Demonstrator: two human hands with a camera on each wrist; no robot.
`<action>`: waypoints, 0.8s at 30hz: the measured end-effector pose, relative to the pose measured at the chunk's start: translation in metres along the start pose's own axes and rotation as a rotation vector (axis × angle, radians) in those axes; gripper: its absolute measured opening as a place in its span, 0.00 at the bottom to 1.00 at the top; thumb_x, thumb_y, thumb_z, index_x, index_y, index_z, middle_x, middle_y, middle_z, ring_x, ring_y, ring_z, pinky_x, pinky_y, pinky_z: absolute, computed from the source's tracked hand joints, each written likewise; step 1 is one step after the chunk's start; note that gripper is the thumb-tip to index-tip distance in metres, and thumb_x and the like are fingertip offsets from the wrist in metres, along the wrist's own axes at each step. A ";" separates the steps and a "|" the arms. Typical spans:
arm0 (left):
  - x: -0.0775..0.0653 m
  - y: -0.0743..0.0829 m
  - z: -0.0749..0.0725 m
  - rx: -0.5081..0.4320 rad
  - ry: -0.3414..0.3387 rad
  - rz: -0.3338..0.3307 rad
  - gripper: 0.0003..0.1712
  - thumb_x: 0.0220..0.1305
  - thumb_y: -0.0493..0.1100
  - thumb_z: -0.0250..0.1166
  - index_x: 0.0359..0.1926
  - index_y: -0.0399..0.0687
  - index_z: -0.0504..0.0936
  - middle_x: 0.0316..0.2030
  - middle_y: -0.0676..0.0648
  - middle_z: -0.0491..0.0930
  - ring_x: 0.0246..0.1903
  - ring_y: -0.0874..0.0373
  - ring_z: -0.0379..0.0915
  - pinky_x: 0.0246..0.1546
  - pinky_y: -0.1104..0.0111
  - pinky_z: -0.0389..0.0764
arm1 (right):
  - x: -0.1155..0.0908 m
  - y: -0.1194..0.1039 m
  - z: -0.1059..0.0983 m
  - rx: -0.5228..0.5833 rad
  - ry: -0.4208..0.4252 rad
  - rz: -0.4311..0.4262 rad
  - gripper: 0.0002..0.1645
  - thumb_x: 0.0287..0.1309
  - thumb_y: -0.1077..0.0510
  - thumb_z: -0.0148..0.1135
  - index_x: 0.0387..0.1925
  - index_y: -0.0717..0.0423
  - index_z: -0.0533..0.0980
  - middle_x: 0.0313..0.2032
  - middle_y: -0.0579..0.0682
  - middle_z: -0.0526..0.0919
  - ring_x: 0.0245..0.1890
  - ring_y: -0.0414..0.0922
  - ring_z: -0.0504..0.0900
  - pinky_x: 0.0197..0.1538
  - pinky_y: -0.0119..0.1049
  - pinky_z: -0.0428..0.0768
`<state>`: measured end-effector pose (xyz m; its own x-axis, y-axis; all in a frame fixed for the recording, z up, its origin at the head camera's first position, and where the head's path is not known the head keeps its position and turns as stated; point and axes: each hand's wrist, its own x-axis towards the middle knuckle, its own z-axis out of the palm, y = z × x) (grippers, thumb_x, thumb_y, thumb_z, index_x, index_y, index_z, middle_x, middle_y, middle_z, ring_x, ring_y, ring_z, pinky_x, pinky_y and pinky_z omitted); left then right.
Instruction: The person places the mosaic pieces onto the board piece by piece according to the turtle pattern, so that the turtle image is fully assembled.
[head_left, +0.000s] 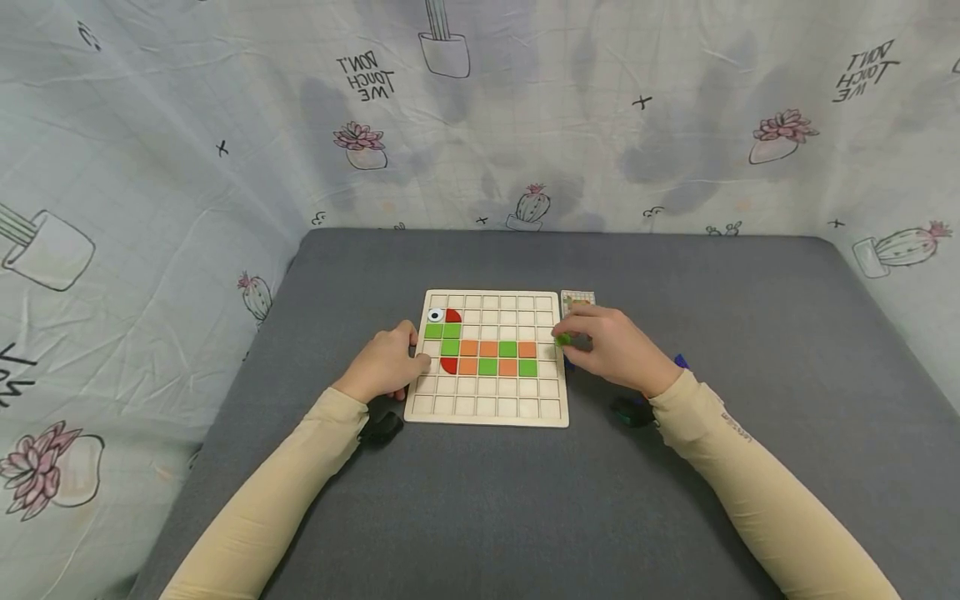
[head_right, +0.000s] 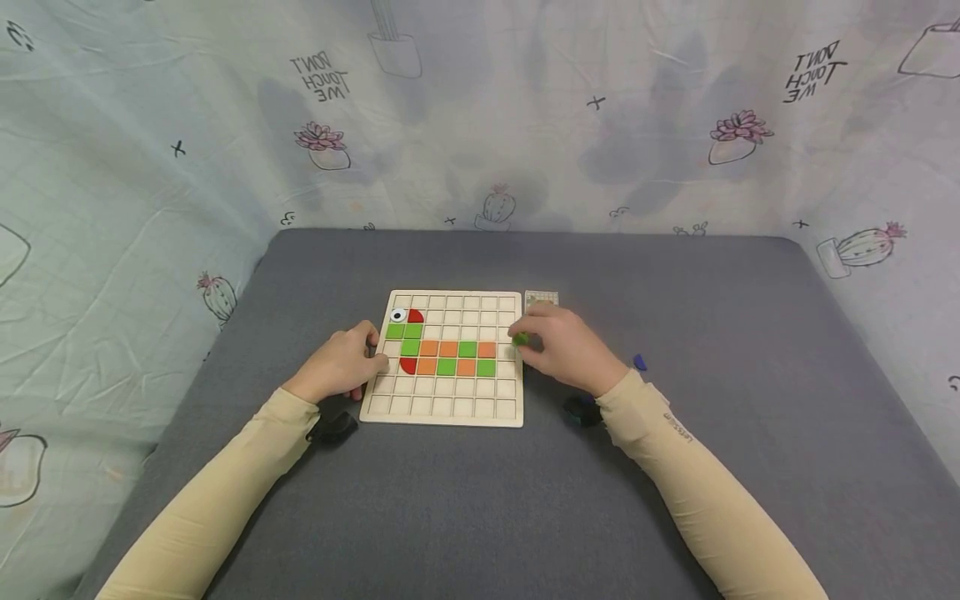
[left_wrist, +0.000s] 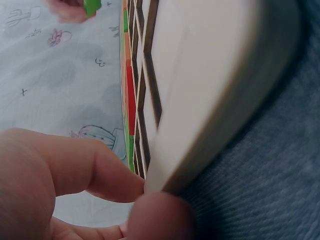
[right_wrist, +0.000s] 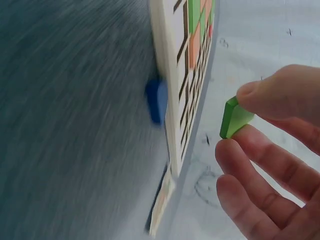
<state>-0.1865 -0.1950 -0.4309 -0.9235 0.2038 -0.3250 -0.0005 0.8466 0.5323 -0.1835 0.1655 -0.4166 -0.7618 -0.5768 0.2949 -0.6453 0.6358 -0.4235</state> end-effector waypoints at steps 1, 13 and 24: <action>0.000 0.000 0.000 -0.001 0.001 0.001 0.21 0.72 0.46 0.60 0.58 0.39 0.68 0.18 0.44 0.79 0.13 0.55 0.77 0.17 0.66 0.76 | 0.004 -0.002 0.003 0.008 -0.005 -0.003 0.13 0.57 0.66 0.74 0.45 0.56 0.87 0.47 0.53 0.87 0.41 0.49 0.86 0.36 0.40 0.79; 0.000 0.001 0.001 0.007 0.021 -0.004 0.21 0.71 0.46 0.60 0.56 0.38 0.68 0.19 0.43 0.79 0.12 0.55 0.76 0.15 0.66 0.75 | 0.058 -0.022 0.028 0.020 -0.109 -0.009 0.10 0.61 0.64 0.71 0.44 0.56 0.87 0.42 0.50 0.87 0.39 0.46 0.86 0.43 0.41 0.83; -0.001 0.003 0.001 0.008 0.032 -0.001 0.20 0.70 0.45 0.61 0.56 0.38 0.68 0.16 0.44 0.79 0.11 0.56 0.75 0.14 0.66 0.74 | 0.087 -0.030 0.046 0.043 -0.183 -0.049 0.10 0.61 0.65 0.70 0.45 0.57 0.87 0.44 0.52 0.88 0.40 0.45 0.84 0.47 0.39 0.84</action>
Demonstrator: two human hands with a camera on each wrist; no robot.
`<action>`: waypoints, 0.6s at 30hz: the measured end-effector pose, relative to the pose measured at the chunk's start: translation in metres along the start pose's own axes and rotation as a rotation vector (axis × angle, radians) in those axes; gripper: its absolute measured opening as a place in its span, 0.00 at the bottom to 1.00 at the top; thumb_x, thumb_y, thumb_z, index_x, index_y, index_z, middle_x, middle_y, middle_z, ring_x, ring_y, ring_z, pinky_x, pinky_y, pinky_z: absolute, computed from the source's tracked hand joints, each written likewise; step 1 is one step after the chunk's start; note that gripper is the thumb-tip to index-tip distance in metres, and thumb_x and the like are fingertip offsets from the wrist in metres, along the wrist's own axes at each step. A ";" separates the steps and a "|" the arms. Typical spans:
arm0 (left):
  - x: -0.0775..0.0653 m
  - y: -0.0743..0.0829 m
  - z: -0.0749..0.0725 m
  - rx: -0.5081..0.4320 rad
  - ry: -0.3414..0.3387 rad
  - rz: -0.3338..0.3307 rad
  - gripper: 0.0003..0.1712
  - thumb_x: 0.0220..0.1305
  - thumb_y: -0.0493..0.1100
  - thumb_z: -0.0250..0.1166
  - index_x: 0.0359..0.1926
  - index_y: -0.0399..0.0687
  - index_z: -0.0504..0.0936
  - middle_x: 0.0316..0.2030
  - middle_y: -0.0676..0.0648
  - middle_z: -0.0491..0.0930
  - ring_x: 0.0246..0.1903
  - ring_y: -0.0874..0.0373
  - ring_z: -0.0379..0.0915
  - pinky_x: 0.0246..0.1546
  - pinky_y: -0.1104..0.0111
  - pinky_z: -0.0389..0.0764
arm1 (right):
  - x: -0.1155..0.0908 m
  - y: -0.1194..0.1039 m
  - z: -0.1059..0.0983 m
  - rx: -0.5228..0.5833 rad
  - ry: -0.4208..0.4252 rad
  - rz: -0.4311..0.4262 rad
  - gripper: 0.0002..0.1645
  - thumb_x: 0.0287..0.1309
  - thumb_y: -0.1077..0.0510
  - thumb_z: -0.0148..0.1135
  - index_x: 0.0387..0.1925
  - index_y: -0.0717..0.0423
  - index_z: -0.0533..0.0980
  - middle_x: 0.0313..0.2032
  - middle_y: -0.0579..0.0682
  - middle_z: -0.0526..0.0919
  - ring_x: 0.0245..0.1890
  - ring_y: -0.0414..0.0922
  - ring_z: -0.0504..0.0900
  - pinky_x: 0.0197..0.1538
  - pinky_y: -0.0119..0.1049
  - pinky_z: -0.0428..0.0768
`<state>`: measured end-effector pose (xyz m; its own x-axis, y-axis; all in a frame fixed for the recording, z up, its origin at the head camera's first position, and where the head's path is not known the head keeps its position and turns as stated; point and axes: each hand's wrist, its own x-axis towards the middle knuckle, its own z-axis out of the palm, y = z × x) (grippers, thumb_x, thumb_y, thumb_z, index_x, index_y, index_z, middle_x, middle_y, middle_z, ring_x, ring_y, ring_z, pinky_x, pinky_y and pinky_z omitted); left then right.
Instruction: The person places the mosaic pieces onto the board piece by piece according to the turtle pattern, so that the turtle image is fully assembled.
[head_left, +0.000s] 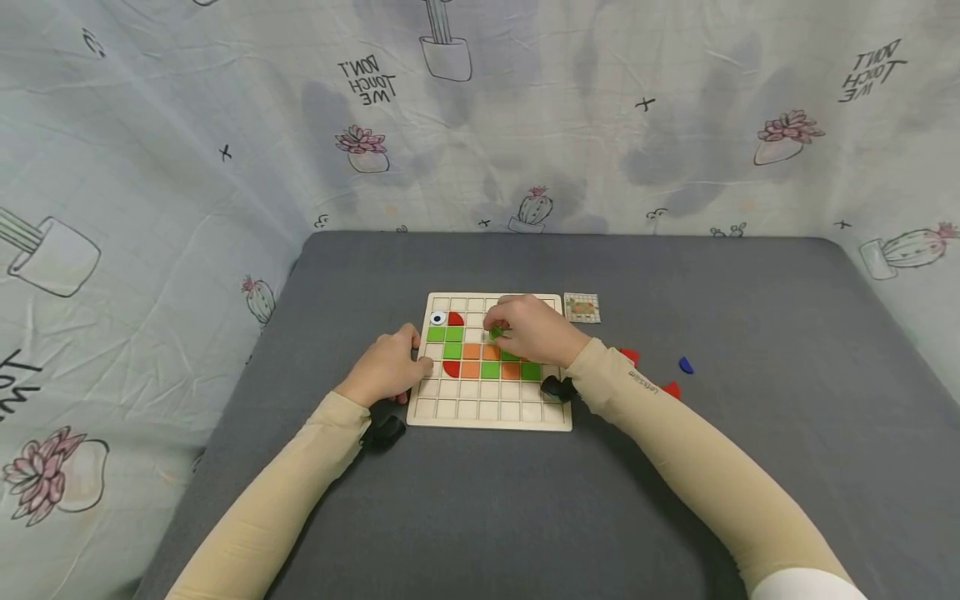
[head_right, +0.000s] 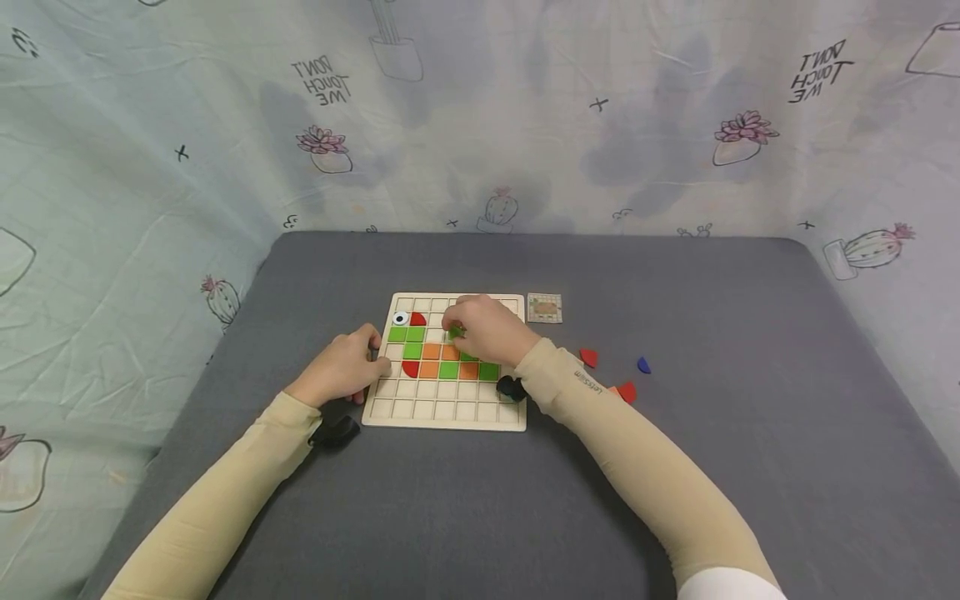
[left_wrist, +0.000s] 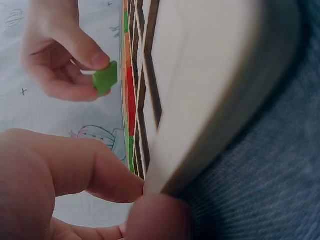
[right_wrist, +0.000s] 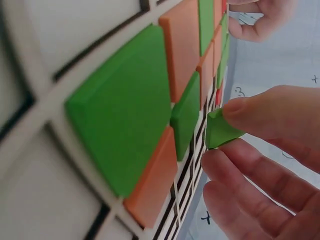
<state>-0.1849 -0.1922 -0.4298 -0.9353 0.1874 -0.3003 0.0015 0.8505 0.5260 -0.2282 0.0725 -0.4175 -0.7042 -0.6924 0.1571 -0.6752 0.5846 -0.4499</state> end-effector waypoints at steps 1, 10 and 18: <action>0.000 0.000 0.000 -0.001 -0.001 -0.002 0.20 0.70 0.45 0.61 0.56 0.38 0.68 0.16 0.44 0.79 0.11 0.56 0.75 0.14 0.67 0.74 | 0.002 0.000 0.001 0.000 -0.006 -0.001 0.10 0.61 0.66 0.70 0.45 0.57 0.87 0.44 0.52 0.88 0.39 0.45 0.84 0.46 0.39 0.84; 0.000 0.000 0.000 -0.003 -0.002 -0.004 0.21 0.70 0.44 0.61 0.56 0.37 0.68 0.17 0.44 0.79 0.11 0.56 0.76 0.14 0.67 0.74 | 0.011 0.000 0.002 -0.030 -0.033 -0.012 0.10 0.61 0.65 0.71 0.44 0.57 0.87 0.43 0.52 0.88 0.38 0.45 0.84 0.45 0.39 0.83; 0.000 0.000 -0.001 0.000 0.005 -0.004 0.21 0.70 0.44 0.61 0.56 0.38 0.68 0.16 0.45 0.78 0.10 0.56 0.75 0.13 0.68 0.73 | 0.012 0.002 0.003 -0.041 -0.054 -0.035 0.09 0.62 0.65 0.70 0.44 0.58 0.89 0.43 0.52 0.90 0.43 0.46 0.87 0.47 0.38 0.85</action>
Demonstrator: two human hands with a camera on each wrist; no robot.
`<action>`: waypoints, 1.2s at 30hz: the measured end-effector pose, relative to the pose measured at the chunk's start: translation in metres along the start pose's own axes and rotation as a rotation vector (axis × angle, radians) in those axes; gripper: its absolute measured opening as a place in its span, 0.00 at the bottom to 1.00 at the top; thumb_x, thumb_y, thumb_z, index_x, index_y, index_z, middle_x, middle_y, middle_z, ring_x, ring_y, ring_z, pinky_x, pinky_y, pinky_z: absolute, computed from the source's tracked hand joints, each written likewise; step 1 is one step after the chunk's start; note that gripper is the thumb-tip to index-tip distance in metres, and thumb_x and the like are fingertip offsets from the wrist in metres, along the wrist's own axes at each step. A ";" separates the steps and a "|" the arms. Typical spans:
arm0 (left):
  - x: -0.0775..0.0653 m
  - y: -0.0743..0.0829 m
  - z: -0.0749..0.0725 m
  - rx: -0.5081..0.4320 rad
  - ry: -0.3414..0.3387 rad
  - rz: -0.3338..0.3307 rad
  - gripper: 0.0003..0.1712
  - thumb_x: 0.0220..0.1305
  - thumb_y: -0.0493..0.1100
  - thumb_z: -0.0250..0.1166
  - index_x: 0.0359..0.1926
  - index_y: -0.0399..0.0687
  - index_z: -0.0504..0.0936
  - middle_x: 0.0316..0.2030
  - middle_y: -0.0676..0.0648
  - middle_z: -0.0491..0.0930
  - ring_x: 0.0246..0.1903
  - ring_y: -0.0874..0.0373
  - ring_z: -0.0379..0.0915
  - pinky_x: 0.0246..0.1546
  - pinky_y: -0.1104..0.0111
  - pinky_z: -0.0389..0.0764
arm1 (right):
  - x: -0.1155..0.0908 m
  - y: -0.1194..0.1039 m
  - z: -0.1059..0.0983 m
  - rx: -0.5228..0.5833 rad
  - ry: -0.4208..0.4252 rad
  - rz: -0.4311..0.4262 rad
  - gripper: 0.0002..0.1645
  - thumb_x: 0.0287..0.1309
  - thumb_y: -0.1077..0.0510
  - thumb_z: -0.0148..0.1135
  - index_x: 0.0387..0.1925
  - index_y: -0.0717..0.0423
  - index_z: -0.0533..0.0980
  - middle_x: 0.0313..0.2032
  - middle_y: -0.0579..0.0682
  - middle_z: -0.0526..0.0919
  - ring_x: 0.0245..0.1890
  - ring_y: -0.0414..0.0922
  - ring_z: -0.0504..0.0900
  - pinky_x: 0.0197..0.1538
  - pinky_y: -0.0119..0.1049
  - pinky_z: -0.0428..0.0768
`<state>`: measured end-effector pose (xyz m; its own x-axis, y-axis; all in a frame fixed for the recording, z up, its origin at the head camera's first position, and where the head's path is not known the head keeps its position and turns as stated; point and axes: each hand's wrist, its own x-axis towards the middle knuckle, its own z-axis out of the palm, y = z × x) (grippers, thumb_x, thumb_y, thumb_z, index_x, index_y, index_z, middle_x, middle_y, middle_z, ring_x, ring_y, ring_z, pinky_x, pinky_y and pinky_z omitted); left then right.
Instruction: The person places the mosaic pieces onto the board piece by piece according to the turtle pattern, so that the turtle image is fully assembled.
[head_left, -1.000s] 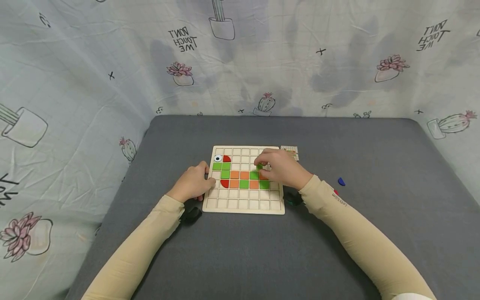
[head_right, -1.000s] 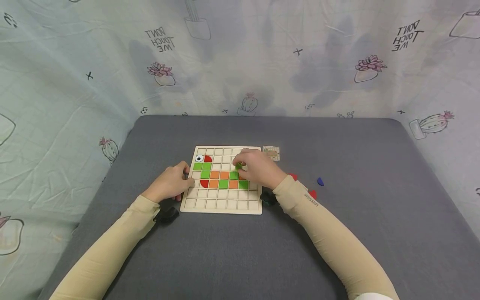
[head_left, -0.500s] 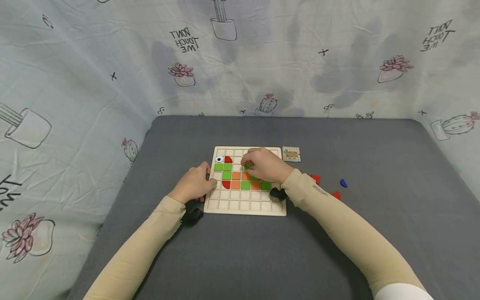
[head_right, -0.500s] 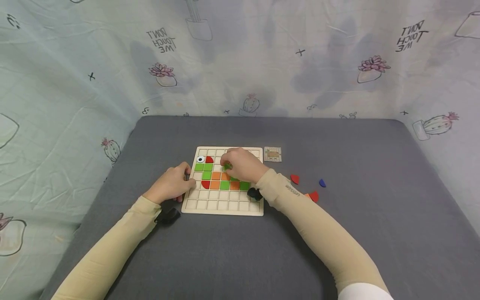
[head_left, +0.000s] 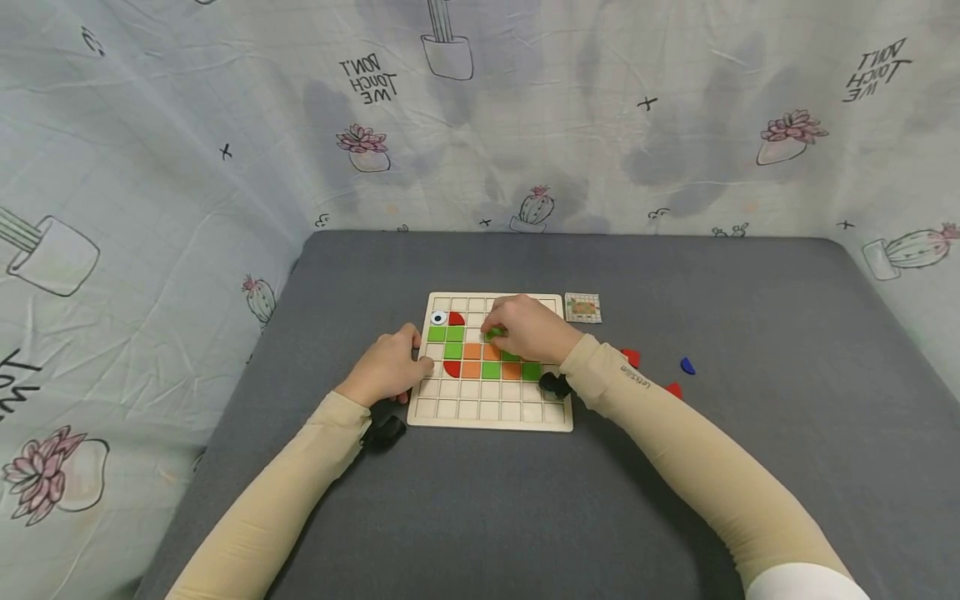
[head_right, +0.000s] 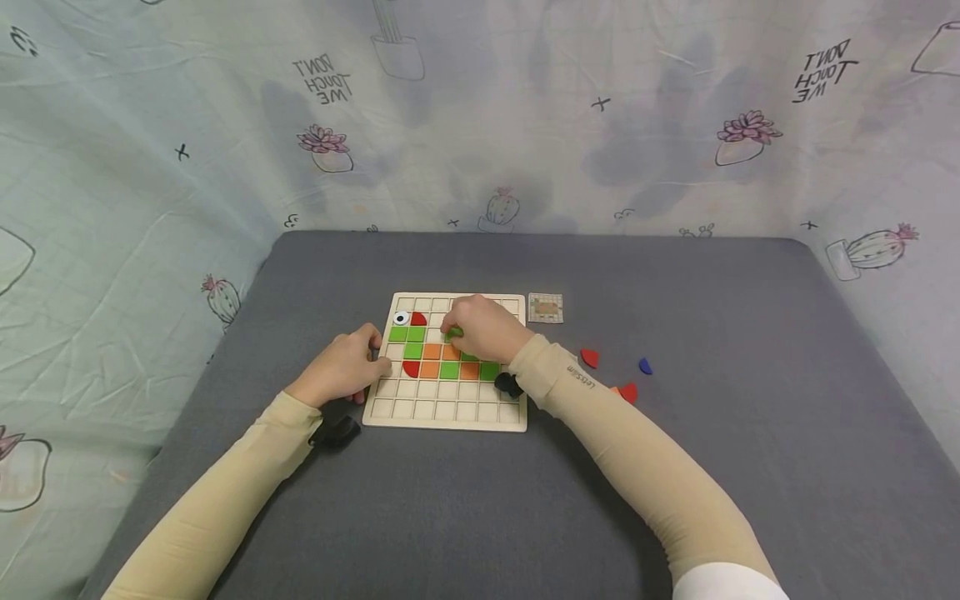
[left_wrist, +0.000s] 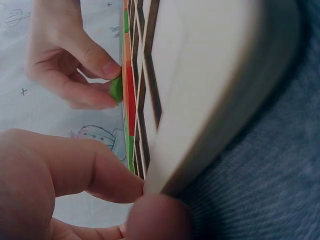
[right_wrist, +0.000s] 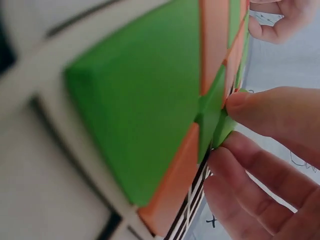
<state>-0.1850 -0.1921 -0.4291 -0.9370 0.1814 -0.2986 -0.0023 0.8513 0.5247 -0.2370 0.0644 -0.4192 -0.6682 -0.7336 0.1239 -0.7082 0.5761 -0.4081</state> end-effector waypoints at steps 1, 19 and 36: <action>0.000 0.000 0.000 0.001 0.000 -0.001 0.21 0.70 0.44 0.61 0.56 0.38 0.68 0.16 0.45 0.79 0.10 0.56 0.75 0.13 0.68 0.73 | 0.000 0.000 0.000 -0.007 -0.003 -0.008 0.09 0.63 0.65 0.70 0.44 0.58 0.89 0.43 0.52 0.90 0.42 0.46 0.87 0.46 0.38 0.85; -0.001 0.002 -0.001 0.003 0.002 -0.006 0.20 0.70 0.44 0.61 0.56 0.38 0.69 0.17 0.44 0.79 0.11 0.56 0.75 0.13 0.68 0.73 | -0.001 0.002 0.001 -0.013 0.020 -0.066 0.08 0.63 0.67 0.70 0.42 0.59 0.90 0.39 0.54 0.89 0.39 0.47 0.87 0.46 0.39 0.85; -0.001 0.001 -0.001 -0.003 -0.006 -0.011 0.20 0.70 0.45 0.60 0.56 0.38 0.69 0.18 0.44 0.79 0.11 0.56 0.75 0.14 0.67 0.73 | -0.030 0.004 -0.018 0.037 0.048 0.050 0.11 0.65 0.63 0.69 0.48 0.60 0.87 0.47 0.55 0.87 0.41 0.48 0.87 0.46 0.41 0.85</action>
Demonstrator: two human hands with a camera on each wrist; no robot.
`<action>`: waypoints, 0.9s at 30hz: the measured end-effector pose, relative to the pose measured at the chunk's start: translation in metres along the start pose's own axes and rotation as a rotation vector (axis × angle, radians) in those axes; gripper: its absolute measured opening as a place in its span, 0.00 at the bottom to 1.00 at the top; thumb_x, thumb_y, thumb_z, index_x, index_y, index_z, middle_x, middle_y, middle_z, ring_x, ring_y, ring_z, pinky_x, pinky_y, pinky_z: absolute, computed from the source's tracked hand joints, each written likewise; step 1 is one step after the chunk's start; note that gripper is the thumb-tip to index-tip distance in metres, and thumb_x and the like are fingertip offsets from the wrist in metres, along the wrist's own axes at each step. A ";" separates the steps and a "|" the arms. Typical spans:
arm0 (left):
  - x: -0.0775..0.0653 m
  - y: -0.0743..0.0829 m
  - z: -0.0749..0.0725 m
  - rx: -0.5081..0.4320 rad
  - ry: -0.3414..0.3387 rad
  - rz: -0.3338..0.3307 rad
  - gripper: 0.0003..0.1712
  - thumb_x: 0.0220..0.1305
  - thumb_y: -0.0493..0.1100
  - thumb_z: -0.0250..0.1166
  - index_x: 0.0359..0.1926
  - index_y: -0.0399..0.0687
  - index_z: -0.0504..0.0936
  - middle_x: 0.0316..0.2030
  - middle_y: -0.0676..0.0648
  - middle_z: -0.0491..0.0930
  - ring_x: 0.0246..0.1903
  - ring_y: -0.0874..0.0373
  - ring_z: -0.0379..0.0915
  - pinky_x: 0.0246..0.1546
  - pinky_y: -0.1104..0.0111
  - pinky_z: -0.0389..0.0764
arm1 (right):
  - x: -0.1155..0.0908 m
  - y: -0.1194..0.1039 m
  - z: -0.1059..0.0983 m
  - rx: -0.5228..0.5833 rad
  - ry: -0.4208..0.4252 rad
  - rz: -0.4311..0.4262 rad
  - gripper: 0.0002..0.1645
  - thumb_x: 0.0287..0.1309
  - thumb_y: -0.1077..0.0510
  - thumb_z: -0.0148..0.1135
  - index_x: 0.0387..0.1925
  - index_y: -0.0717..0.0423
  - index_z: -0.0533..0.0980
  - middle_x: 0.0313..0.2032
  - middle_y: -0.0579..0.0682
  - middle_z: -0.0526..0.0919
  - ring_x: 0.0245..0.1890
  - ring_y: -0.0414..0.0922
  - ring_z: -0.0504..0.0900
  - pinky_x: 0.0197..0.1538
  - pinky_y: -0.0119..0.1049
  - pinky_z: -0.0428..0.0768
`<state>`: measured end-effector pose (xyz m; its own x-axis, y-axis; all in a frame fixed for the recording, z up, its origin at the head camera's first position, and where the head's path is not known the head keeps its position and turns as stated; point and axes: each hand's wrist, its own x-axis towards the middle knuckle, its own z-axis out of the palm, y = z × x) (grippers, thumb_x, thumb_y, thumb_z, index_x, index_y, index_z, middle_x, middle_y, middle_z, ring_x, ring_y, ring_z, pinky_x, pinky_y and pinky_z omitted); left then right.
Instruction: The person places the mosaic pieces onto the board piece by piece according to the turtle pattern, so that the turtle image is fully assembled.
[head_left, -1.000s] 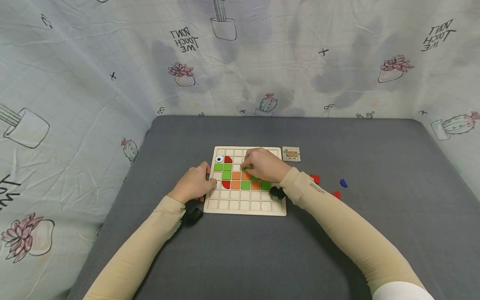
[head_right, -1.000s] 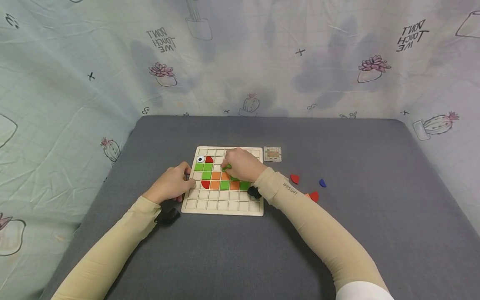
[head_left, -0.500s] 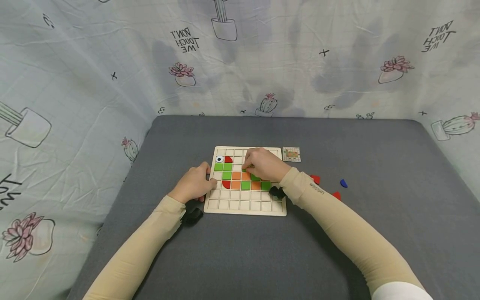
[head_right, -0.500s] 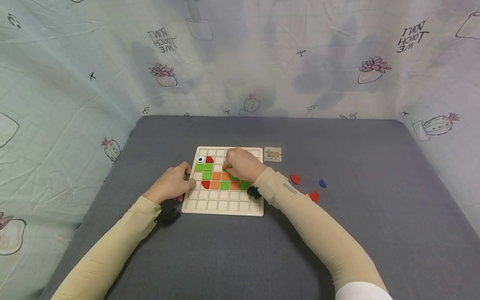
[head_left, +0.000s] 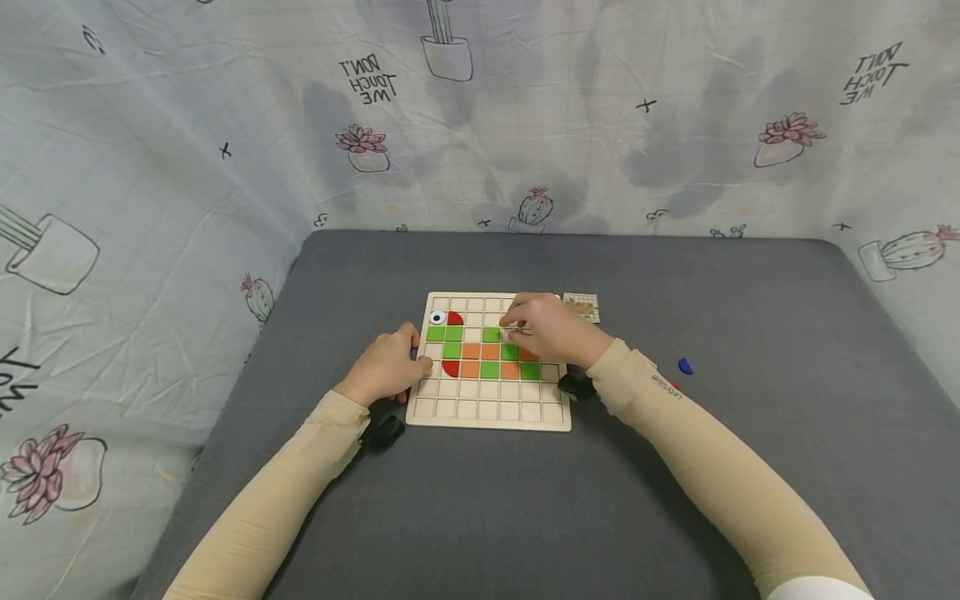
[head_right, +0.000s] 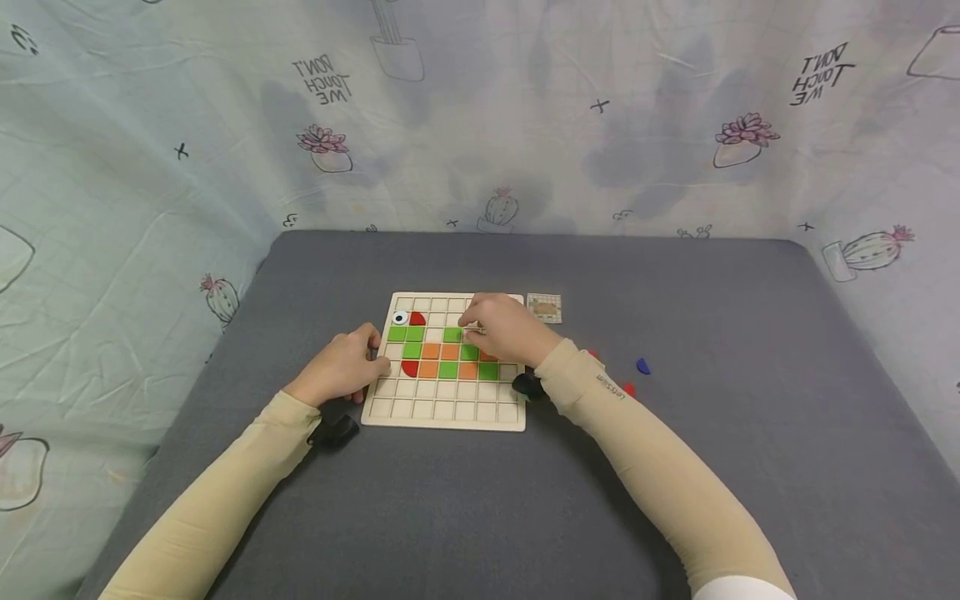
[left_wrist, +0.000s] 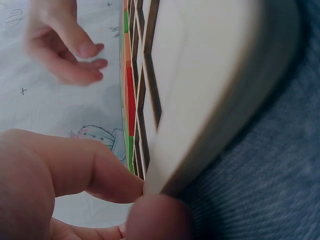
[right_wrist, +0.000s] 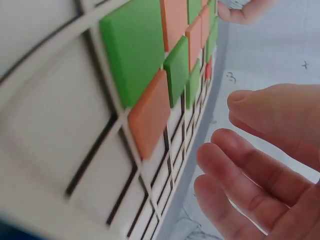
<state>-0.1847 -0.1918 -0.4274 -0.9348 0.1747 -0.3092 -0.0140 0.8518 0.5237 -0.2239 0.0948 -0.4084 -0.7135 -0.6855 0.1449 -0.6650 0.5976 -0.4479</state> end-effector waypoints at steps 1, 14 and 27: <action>0.000 0.000 0.000 0.000 -0.002 -0.001 0.20 0.70 0.45 0.60 0.56 0.38 0.69 0.18 0.44 0.79 0.11 0.56 0.75 0.14 0.67 0.74 | -0.003 0.000 -0.002 -0.003 0.004 0.008 0.11 0.65 0.62 0.69 0.48 0.60 0.87 0.47 0.55 0.87 0.41 0.48 0.87 0.46 0.42 0.85; -0.001 0.000 0.001 0.001 -0.004 -0.002 0.20 0.70 0.45 0.61 0.56 0.39 0.68 0.18 0.44 0.79 0.12 0.55 0.76 0.14 0.67 0.74 | -0.053 0.007 -0.016 -0.074 0.071 0.058 0.13 0.64 0.61 0.71 0.49 0.60 0.87 0.47 0.56 0.87 0.41 0.49 0.86 0.44 0.43 0.84; -0.002 0.002 0.000 -0.007 -0.010 -0.013 0.20 0.70 0.45 0.61 0.55 0.39 0.68 0.18 0.43 0.79 0.11 0.54 0.76 0.14 0.66 0.74 | -0.125 0.019 -0.037 -0.138 0.128 0.131 0.16 0.60 0.60 0.74 0.50 0.59 0.86 0.47 0.54 0.86 0.39 0.50 0.86 0.43 0.47 0.84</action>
<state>-0.1822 -0.1907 -0.4262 -0.9311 0.1682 -0.3238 -0.0289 0.8506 0.5250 -0.1559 0.2073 -0.4023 -0.8124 -0.5447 0.2082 -0.5820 0.7355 -0.3468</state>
